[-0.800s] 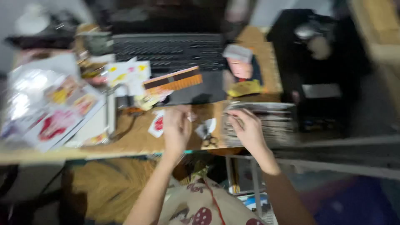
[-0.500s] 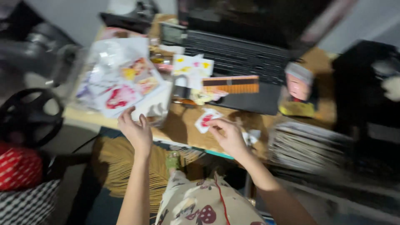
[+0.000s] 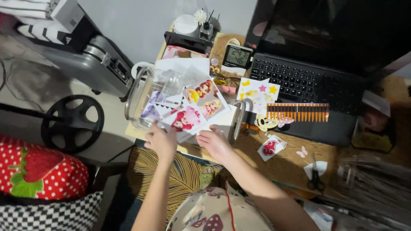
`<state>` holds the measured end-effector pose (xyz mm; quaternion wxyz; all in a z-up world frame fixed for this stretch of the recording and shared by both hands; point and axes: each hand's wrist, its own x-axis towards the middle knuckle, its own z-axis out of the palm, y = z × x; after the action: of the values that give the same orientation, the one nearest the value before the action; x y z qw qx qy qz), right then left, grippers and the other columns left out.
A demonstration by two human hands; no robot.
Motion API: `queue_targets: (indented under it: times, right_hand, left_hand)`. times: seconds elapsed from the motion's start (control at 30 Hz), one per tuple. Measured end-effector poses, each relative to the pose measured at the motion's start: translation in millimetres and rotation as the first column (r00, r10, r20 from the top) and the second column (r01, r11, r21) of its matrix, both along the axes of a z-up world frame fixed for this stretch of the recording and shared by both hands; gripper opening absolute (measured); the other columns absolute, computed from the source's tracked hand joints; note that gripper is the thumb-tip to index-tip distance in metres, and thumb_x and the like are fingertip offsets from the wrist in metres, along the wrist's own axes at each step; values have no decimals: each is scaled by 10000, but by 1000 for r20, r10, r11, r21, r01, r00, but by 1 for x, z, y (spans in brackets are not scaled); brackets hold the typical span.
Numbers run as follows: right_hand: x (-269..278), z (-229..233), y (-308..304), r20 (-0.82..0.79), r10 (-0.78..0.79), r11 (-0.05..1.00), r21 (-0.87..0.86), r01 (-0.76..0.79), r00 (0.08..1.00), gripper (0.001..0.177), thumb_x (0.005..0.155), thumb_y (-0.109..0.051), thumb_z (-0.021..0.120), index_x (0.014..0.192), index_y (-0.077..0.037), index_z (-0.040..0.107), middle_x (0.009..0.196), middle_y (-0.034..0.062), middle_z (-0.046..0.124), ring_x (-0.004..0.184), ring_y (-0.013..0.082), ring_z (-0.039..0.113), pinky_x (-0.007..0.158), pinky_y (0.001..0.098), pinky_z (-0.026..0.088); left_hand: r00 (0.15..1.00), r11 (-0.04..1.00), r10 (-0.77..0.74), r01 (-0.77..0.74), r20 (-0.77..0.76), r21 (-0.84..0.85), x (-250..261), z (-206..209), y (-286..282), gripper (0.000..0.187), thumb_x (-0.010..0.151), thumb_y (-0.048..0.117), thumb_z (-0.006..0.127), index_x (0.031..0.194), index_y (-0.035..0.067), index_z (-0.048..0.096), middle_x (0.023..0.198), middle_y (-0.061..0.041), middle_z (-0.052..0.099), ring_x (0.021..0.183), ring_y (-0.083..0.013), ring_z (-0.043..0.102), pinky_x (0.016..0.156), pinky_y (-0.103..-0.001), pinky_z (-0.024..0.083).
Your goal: Sorting and organizing a collection of decorative stickers and papers on a desk.
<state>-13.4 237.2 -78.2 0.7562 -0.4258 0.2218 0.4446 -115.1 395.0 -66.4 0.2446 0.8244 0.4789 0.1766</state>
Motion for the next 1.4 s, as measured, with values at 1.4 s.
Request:
queue_targets:
  times: [1.4]
  right_hand:
    - [149, 77, -704, 545, -778, 285, -136, 949, 312, 409, 1051, -99, 548, 1448, -26, 480, 1284, 144, 606, 1071, 295, 646, 834, 438, 617]
  left_hand:
    - [310, -365, -462, 787, 831, -497, 239, 51, -512, 346, 1017, 56, 597, 1355, -14, 581, 1065, -81, 743, 874, -109, 668, 802, -267, 560]
